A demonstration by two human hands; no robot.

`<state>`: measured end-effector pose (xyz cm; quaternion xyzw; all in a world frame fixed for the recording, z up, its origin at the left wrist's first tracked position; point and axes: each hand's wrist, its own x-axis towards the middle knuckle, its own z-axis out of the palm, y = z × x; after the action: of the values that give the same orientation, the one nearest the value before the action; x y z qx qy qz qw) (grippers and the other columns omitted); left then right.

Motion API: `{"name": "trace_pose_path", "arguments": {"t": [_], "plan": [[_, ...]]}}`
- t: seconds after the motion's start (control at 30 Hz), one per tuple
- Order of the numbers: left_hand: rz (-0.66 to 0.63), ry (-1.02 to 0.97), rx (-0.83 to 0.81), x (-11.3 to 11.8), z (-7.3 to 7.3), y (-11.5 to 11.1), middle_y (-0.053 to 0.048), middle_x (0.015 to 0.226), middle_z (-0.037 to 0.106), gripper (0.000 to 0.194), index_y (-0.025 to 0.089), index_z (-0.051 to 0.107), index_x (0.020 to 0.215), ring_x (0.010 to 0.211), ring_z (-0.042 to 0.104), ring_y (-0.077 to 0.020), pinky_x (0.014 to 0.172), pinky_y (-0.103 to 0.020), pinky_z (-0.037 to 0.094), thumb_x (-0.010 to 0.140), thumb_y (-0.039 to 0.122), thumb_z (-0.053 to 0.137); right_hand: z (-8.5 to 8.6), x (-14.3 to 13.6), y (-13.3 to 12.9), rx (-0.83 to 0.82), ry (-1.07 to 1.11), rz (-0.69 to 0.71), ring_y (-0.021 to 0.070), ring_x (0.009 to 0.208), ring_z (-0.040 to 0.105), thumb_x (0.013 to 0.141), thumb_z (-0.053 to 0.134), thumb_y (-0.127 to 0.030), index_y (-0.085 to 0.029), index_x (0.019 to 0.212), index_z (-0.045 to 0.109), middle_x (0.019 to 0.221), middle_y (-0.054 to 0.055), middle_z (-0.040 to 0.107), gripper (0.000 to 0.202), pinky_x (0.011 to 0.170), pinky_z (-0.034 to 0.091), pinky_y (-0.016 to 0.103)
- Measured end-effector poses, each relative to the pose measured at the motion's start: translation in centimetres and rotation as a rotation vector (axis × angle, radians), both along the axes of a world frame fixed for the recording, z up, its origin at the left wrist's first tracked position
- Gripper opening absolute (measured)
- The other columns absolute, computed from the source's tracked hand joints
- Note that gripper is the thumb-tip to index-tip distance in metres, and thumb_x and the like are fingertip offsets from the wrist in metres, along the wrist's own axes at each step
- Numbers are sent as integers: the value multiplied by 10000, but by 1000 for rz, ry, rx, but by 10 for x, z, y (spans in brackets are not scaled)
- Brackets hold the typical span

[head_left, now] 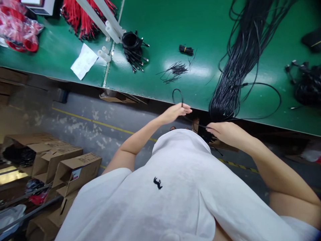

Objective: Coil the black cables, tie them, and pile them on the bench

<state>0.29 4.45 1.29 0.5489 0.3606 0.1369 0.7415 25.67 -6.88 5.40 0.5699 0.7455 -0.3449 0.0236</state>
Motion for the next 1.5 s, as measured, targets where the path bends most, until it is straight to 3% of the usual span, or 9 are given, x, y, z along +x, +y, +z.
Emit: {"name": "trace_pose_path", "arguments": {"t": [0.13, 0.3, 0.57, 0.7, 0.9, 0.97, 1.1, 1.23, 1.5], "plan": [[-357, 146, 225, 14, 26, -29, -30, 844, 698, 232, 153, 657, 1026, 833, 625, -146, 851, -286, 491, 910, 183, 458, 20, -26, 33, 97, 137, -78, 171, 701, 601, 916, 508, -424, -212, 835, 655, 803, 34, 694, 271, 621, 363, 270], [-408, -18, -231, -29, 44, -22, 69, 499, 312, 452, 103, 707, 1043, 429, 267, -86, 419, -223, 264, 965, 432, 407, 6, 15, 40, -67, 466, -171, 151, 713, 589, 826, 593, -594, -191, 822, 676, 763, 19, 677, 412, 679, 431, 259], [-620, -7, -419, -26, 43, -28, 11, 602, 518, 441, 139, 685, 1184, 500, 400, -88, 468, -218, 341, 917, 469, 567, -19, 12, 43, 54, 510, -402, 224, 923, 652, 859, 529, -571, -231, 860, 722, 940, 49, 726, 392, 819, 488, 324], [-326, -33, -329, -36, 70, -31, 74, 464, 350, 343, 175, 674, 1077, 388, 299, -69, 384, -190, 260, 917, 455, 555, -43, 12, 60, 75, 533, -418, 188, 796, 617, 856, 504, -571, -208, 887, 717, 847, 44, 698, 423, 717, 467, 295], [845, -209, 238, -119, 122, 8, 103, 369, 52, 554, 332, 661, 1043, 259, 82, -74, 294, -189, 52, 944, 669, 233, -142, 64, 26, -9, 233, -533, 166, 671, 570, 927, 367, -476, -168, 883, 684, 712, 51, 633, 444, 663, 427, 273], [963, -281, 303, -129, 127, 17, 116, 370, 93, 486, 347, 623, 1176, 271, 47, -64, 285, -184, 38, 978, 615, 270, -155, 60, 11, -76, -16, -511, 201, 689, 603, 936, 388, -403, -153, 966, 671, 756, 87, 667, 380, 630, 408, 286], [605, -67, -142, -101, 93, 16, 117, 422, 339, 350, 188, 644, 1132, 269, 125, -21, 289, -146, 109, 1031, 364, 359, -105, -2, -2, -2, 14, -82, 216, 777, 646, 940, 466, -368, -197, 1074, 633, 967, 101, 716, 274, 609, 380, 275], [315, 64, -234, -57, 39, -9, -66, 850, 721, 296, 137, 602, 936, 633, 651, -82, 576, -168, 483, 934, 433, 577, -18, -57, 24, 115, 446, 210, 161, 744, 618, 996, 373, -441, -218, 912, 651, 853, 44, 698, 366, 642, 383, 246], [-62, -97, -175, -37, 41, -28, -36, 621, 658, 406, 119, 648, 911, 596, 603, -124, 685, -268, 509, 877, 520, 599, -1, -48, 65, 111, 721, -104, 128, 685, 545, 925, 455, -530, -168, 779, 649, 734, 24, 644, 436, 670, 385, 228]]}}
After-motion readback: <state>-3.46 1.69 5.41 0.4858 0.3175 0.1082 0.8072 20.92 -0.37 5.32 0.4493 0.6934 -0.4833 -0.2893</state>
